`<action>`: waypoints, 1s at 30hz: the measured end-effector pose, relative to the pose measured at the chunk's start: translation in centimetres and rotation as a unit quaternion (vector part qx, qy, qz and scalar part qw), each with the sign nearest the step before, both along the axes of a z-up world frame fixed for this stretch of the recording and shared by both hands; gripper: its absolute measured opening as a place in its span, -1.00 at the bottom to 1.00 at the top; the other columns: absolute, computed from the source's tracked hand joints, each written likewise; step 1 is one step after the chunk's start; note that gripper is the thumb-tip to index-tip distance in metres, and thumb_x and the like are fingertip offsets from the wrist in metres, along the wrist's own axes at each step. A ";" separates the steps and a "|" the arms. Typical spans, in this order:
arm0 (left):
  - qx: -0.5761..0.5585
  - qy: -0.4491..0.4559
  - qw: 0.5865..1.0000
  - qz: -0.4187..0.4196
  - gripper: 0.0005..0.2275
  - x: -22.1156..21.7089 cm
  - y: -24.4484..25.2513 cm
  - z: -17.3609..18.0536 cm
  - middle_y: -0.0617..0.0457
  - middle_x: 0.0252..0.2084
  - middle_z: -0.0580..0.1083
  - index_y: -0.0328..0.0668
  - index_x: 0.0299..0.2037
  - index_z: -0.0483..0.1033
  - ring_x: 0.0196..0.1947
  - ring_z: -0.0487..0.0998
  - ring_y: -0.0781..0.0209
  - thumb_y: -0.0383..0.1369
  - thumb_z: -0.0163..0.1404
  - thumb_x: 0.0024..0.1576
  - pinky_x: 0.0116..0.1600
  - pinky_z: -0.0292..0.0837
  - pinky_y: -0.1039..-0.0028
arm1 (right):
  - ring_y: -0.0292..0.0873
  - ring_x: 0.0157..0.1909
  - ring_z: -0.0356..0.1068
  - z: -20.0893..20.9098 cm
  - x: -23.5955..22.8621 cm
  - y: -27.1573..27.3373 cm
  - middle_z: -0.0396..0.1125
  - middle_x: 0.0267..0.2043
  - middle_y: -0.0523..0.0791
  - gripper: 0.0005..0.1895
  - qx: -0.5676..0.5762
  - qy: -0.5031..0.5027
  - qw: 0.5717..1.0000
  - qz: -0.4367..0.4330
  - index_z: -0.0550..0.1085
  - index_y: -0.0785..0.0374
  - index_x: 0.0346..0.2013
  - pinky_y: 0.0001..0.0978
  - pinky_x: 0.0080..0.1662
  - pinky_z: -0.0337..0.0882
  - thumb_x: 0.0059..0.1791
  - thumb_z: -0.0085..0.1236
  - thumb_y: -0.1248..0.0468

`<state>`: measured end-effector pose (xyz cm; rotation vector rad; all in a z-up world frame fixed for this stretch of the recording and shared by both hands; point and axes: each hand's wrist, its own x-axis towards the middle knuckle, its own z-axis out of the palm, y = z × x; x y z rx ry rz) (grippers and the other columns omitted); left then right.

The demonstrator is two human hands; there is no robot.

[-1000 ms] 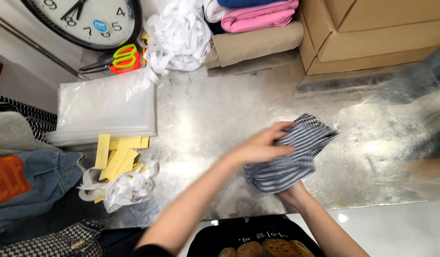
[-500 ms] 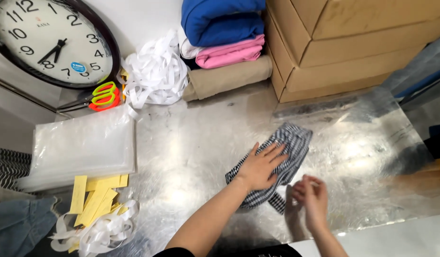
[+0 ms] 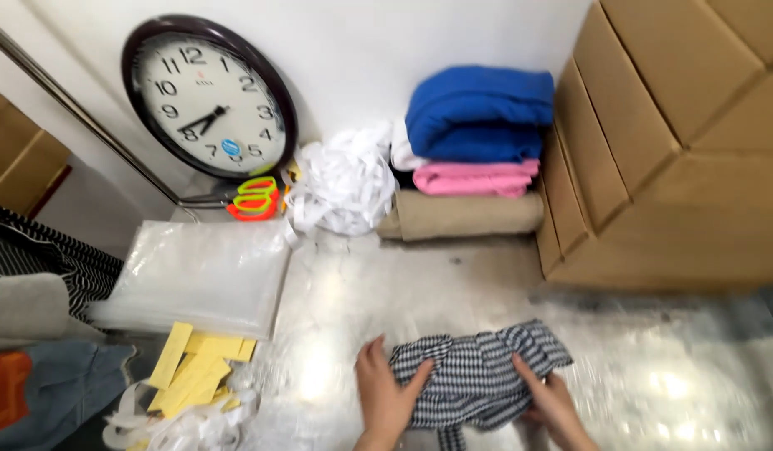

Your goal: Folding various shirts and hanging them on a garment rack

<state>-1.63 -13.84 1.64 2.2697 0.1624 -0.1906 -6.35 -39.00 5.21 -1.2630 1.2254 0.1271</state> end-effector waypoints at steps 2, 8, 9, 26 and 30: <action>0.024 0.175 0.984 0.005 -0.10 2.2 -0.2 2.3 0.09 0.43 0.25 0.03 0.44 0.12 0.42 0.29 0.07 0.39 0.02 0.00 0.45 0.29 0.21 | 0.24 0.38 0.30 -2.5 2.1 -0.3 0.29 0.42 0.15 -0.21 0.009 -0.015 0.999 -0.027 0.33 0.40 0.39 0.24 0.17 0.43 -0.07 0.25 0.10; -0.123 0.337 0.924 0.132 -0.06 7.6 -0.5 3.3 0.29 0.51 0.24 0.25 0.49 0.09 0.48 0.30 0.21 0.31 0.24 -0.07 0.57 0.22 0.37 | 0.20 0.20 0.41 -0.7 8.8 -0.2 0.44 0.21 0.18 -0.48 -0.003 -0.075 0.996 -0.046 0.45 0.48 0.15 -0.02 0.15 0.38 0.02 0.25 0.17; -0.147 0.348 0.912 0.158 -0.08 9.0 -0.6 4.8 0.33 0.55 0.21 0.32 0.49 0.11 0.50 0.29 0.19 0.25 0.28 -0.07 0.59 0.17 0.36 | 0.10 0.34 0.36 1.1 10.1 -0.4 0.40 0.33 0.14 -0.39 -0.044 -0.078 0.996 -0.006 0.46 0.49 0.28 -0.11 0.31 0.32 0.02 0.21 0.15; -0.106 -0.237 0.947 -0.189 -0.29 40.6 -14.8 21.5 -0.51 0.53 -0.05 0.20 0.57 0.00 0.37 0.24 -0.69 -0.33 0.10 0.22 0.34 0.30 -0.27 | 0.45 0.00 0.42 14.2 41.5 -13.3 0.09 0.19 0.24 -0.44 -0.155 -0.440 0.885 -0.003 0.09 0.41 0.38 0.36 -0.04 0.55 0.20 0.01 0.19; -0.091 -0.220 0.952 -0.192 -0.31 41.5 -15.8 20.8 -0.47 0.54 -0.03 0.34 0.56 -0.01 0.36 0.26 -0.68 -0.33 0.06 0.24 0.35 0.32 -0.24 | 0.43 0.23 0.30 14.3 38.5 -12.1 -0.11 0.28 0.31 -0.20 -0.139 -0.464 0.875 -0.012 -0.21 0.47 0.54 0.41 0.16 0.42 0.20 0.04 0.27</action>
